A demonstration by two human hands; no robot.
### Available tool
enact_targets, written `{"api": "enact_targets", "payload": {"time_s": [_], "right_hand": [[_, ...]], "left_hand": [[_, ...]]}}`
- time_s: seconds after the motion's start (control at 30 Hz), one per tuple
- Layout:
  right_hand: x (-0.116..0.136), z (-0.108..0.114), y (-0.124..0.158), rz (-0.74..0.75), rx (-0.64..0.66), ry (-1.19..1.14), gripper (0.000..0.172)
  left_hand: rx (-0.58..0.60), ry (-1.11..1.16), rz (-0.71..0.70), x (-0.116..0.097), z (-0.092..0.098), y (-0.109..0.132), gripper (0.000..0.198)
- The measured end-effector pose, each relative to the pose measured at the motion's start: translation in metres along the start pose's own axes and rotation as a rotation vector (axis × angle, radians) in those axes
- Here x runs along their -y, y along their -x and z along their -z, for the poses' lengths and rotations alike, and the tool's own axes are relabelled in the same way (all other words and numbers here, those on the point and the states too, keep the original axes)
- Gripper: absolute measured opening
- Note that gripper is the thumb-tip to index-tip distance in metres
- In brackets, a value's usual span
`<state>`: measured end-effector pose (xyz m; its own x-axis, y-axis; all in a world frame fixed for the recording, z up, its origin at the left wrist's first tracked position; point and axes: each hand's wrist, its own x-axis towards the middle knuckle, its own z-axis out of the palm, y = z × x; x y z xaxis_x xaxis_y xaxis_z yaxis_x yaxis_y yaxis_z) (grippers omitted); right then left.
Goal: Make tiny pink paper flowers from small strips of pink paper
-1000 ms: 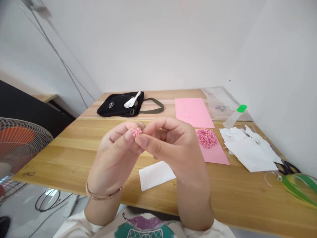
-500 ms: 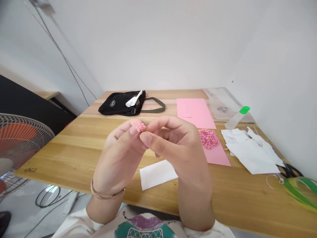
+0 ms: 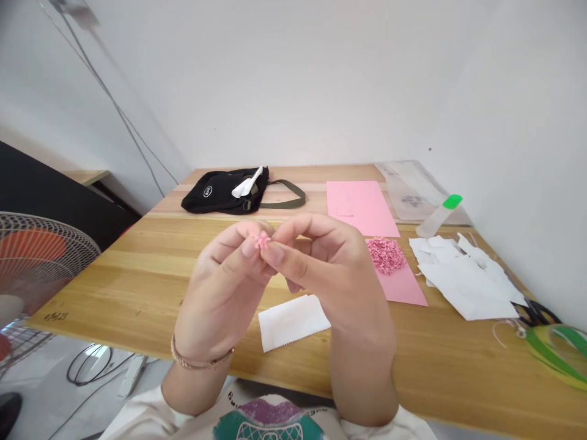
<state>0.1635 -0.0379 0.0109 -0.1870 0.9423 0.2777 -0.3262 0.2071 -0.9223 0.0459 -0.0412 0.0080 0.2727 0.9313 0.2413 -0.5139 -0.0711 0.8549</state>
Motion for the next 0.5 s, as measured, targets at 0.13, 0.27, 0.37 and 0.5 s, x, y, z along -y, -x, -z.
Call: {"api": "enact_targets", "payload": {"time_s": [0.13,0.27,0.37,0.5], "right_hand": [[0.002,0.002,0.001,-0.006,0.027,0.003,0.013],[0.003,0.004,0.002,0.019,0.073,0.034,0.014],[0.004,0.005,0.005,0.063,0.107,0.062,0.012],[0.007,0.004,0.009,0.076,0.128,0.108,0.012]], "left_hand": [[0.034,-0.028,-0.012,0.000,0.003,0.000,0.011],[0.108,-0.073,-0.044,-0.002,0.009,0.000,0.012],[0.165,-0.093,-0.068,-0.004,0.012,0.002,0.012],[0.220,-0.084,-0.097,-0.005,0.015,0.005,0.008]]}}
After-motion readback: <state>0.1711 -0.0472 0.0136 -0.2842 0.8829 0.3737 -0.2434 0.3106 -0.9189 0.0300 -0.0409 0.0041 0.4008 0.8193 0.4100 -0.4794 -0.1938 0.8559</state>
